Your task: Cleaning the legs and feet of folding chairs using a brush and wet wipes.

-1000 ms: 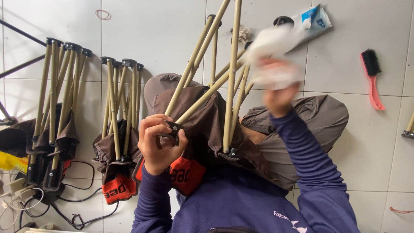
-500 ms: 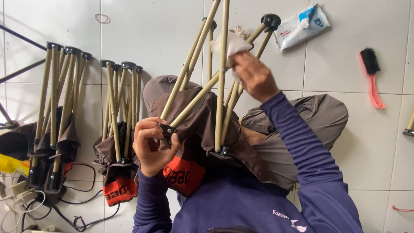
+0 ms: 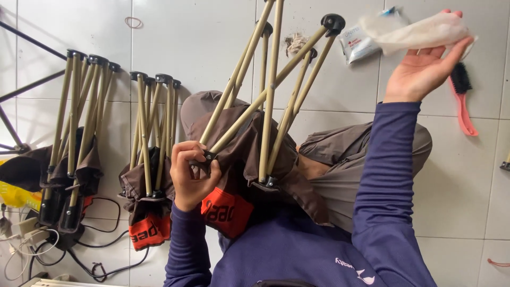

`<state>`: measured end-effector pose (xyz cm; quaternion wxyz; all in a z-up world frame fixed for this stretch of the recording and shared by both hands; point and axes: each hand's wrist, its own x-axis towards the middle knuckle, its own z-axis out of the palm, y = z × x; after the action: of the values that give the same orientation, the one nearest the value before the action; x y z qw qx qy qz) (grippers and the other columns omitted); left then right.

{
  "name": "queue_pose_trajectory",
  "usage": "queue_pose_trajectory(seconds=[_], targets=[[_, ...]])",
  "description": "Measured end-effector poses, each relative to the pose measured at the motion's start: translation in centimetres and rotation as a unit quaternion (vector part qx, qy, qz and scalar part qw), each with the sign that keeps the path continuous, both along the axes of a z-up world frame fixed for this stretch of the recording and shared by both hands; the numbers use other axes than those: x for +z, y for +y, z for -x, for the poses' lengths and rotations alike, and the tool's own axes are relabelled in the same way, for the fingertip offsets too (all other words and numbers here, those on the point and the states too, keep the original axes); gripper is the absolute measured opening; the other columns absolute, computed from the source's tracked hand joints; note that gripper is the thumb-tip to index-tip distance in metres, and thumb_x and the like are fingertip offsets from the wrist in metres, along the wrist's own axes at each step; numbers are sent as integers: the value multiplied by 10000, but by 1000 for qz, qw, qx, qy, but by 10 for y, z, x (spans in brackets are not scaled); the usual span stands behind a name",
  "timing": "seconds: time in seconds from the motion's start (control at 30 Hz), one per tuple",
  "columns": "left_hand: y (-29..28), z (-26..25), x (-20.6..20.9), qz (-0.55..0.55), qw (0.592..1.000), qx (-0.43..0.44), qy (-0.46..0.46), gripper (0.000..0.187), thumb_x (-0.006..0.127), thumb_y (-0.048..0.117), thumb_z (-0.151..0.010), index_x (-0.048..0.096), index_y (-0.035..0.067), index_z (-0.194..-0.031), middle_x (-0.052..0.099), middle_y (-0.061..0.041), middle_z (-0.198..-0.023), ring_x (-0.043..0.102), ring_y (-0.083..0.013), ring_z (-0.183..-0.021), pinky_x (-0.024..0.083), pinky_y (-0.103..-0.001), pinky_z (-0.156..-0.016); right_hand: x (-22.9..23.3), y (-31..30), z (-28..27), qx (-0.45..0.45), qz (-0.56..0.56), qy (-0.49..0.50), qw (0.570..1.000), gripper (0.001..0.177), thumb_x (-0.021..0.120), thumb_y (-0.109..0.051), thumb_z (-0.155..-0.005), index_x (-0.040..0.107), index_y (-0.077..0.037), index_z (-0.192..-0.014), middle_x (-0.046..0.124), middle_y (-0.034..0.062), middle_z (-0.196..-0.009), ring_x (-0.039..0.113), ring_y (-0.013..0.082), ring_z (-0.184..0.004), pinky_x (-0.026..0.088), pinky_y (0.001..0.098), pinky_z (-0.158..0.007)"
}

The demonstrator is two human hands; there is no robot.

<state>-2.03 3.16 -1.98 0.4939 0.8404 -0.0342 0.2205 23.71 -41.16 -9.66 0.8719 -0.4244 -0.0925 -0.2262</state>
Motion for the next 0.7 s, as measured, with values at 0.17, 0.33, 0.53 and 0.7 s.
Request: queue_pose_trajectory(seconds=[0.17,0.33,0.53,0.7], targets=[[-1,7,-8,4,1000,-8,4,341,696,-80,-717,472,47,-942,521,-120,-1043,608,-222,-908,544,-298,-740,-24,15,-37,74,-9,-1,997,598,506,-594,-1019,535,-165,-1435,546,131,-1488,532,254,-1404,433,424,-1258],[9,8,-16,43,999,-21,5,303,671,-68,-725,447,73,-873,506,-107,-1030,589,-233,-937,535,-324,-828,-3,91,-44,148,270,79,948,495,461,-441,-1048,574,-106,-1394,611,73,-1402,577,153,-1260,433,288,-1105],[47,2,-29,109,993,-38,28,276,598,-55,-771,423,91,-926,487,-102,-1129,542,-226,-1042,497,-340,-948,16,114,-24,115,412,130,895,277,581,-92,-1004,663,-12,-1256,702,78,-1114,644,130,-962,515,223,-879],[71,-9,-5,63,985,-106,121,280,627,-34,-794,458,57,-998,536,-135,-1256,571,-239,-1116,493,-341,-977,19,82,11,141,371,205,895,208,698,33,-895,638,-46,-1077,689,64,-1011,648,117,-824,549,206,-777]])
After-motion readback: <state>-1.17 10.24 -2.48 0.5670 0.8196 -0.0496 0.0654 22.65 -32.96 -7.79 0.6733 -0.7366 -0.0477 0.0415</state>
